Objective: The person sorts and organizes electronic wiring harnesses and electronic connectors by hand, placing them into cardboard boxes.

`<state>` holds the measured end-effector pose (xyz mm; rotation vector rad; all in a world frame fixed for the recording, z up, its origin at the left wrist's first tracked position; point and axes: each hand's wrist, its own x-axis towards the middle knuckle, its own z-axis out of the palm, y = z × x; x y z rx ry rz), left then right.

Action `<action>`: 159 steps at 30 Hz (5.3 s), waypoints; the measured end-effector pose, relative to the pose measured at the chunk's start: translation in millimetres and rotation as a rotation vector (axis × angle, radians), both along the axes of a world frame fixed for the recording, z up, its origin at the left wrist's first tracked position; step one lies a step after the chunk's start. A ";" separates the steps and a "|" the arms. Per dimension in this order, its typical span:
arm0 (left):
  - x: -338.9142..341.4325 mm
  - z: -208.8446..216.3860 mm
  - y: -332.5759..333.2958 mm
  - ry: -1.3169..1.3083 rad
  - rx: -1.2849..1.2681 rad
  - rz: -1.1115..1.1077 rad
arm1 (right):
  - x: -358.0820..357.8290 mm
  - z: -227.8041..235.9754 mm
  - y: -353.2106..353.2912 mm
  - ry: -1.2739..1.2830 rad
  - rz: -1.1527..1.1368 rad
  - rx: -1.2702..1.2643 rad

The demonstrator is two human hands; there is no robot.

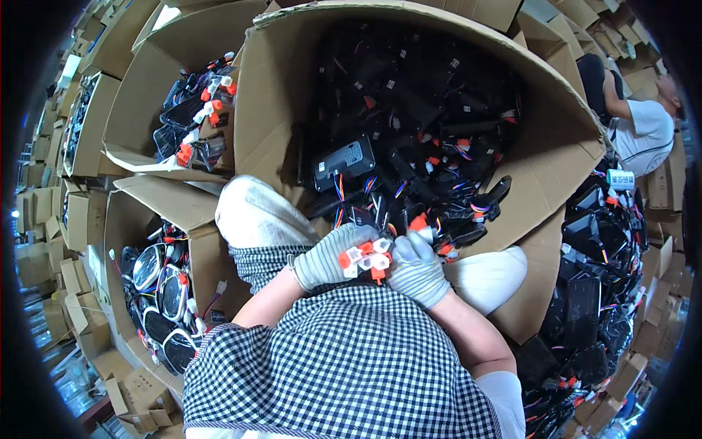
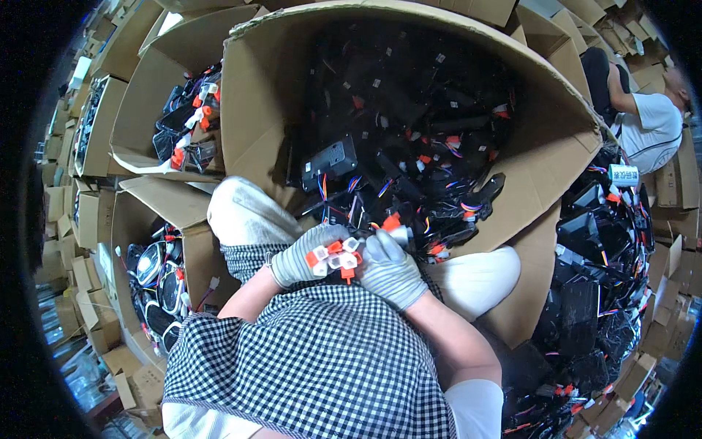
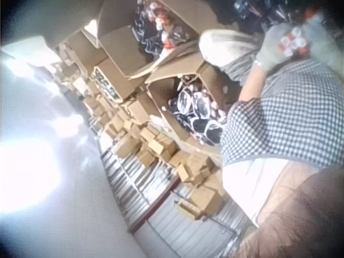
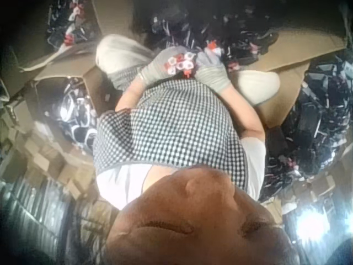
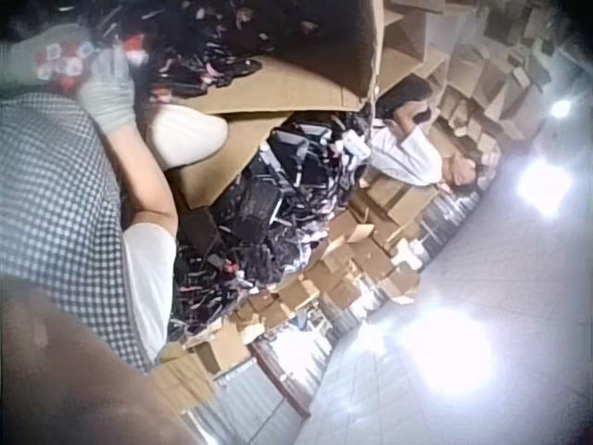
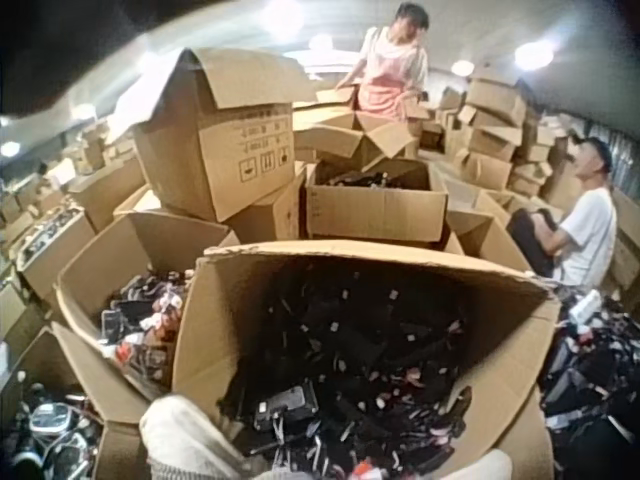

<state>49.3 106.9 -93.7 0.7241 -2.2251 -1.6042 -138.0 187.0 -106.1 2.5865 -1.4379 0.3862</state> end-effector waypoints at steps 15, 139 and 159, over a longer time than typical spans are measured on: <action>11.4 -24.1 23.4 0.200 0.394 0.361 | -39.3 42.2 17.5 -1.690 -0.619 0.996; -9.3 -68.0 -50.9 -0.384 -0.745 0.144 | -30.5 -11.2 45.8 -1.037 -0.574 0.915; -37.2 -59.5 -67.4 -0.478 -0.369 -0.173 | -38.6 10.5 52.6 -1.306 -0.610 1.038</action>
